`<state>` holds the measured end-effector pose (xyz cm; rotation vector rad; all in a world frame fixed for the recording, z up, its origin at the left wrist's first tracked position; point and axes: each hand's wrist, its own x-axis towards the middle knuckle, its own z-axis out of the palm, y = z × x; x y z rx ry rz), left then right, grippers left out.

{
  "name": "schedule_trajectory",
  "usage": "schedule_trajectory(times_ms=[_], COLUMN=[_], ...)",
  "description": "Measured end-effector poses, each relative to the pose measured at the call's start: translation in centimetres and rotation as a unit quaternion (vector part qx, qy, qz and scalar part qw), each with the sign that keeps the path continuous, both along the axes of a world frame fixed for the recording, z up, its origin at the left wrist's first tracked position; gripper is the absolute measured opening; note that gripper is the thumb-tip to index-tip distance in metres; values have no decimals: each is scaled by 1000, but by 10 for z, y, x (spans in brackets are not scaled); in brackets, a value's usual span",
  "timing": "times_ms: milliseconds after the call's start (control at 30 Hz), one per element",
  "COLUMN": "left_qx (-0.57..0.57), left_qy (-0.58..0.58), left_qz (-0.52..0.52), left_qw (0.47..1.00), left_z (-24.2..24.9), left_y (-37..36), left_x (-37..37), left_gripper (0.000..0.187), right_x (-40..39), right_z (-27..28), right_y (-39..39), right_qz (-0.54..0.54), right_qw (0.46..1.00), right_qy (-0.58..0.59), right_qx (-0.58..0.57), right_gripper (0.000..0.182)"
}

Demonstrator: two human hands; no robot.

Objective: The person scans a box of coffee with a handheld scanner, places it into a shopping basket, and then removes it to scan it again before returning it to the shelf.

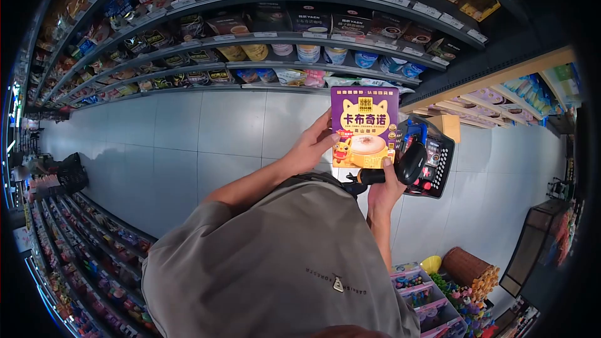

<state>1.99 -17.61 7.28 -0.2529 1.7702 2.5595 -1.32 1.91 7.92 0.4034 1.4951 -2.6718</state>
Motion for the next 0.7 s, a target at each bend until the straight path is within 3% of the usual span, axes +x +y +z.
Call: schedule_trajectory(times_ms=[433, 700], left_qx=[37, 10], left_qy=[13, 54], left_qz=[71, 130], left_qw=[997, 990], left_z=[11, 24], left_y=[-2, 18], left_x=[7, -16], left_gripper=[82, 87], right_x=[-14, -52], right_z=[-8, 9], right_y=[-11, -1], right_qz=[37, 92], right_qw=[999, 995], right_qy=[2, 0], right_qx=[12, -41], right_gripper=[51, 47])
